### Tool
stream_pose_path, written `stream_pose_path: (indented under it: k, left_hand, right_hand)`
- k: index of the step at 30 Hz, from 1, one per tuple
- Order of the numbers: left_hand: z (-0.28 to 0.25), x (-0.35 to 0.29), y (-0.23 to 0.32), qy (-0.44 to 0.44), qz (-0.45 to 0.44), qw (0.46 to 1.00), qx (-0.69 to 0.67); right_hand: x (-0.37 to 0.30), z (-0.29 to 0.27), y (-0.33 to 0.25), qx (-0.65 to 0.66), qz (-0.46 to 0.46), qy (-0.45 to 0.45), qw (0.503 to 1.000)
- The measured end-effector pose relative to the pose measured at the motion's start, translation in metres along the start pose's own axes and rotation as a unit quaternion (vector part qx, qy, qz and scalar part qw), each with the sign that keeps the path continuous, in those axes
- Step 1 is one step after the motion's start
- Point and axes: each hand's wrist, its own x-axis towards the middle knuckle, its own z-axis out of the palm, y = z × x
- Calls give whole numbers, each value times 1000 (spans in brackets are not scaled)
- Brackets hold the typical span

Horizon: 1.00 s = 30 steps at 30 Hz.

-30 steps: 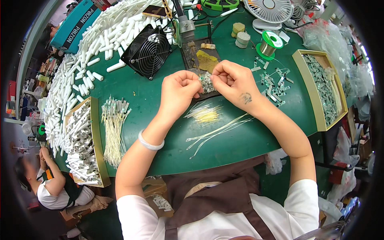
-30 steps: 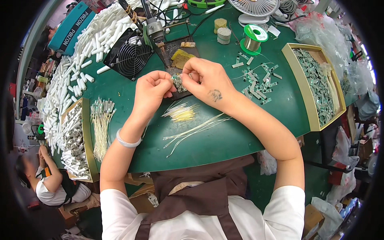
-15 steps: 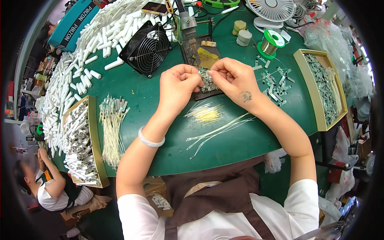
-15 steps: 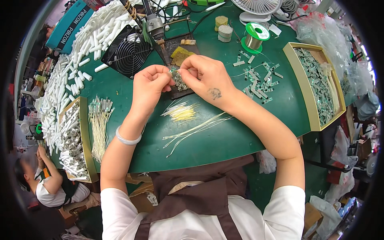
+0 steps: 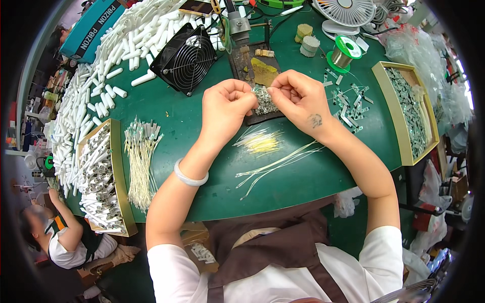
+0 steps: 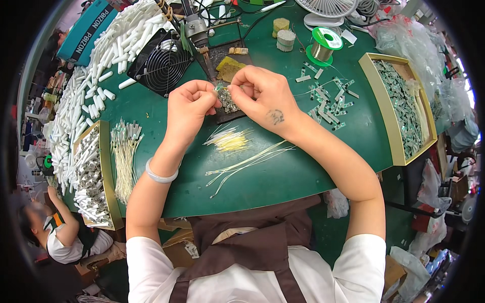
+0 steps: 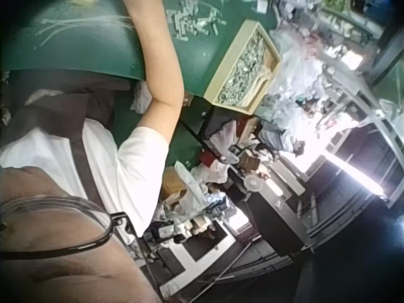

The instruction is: Manually assemble small electronic components onto wire leads at a workstation.

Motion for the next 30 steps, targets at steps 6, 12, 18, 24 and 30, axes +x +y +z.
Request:
stream_pose_path:
  k: [6, 12, 18, 24, 30]
  left_hand:
    - [-1, 0, 0, 8, -15, 1000, -9]
    - [0, 2, 1, 11, -30, 999, -12]
    - [0, 3, 2, 14, -23, 999, -25]
    - [1, 3, 5, 22, -34, 999, -35]
    - [3, 2, 7, 29, -35, 998, -45]
  right_hand:
    - [-1, 1, -1, -6, -1, -6, 1000]
    - [0, 3, 0, -9, -10, -11, 1000]
    - [0, 3, 0, -3, -9, -5, 1000]
    - [0, 6, 2, -2, -13, 3, 1000]
    - [0, 7, 3, 6, -19, 12, 1000]
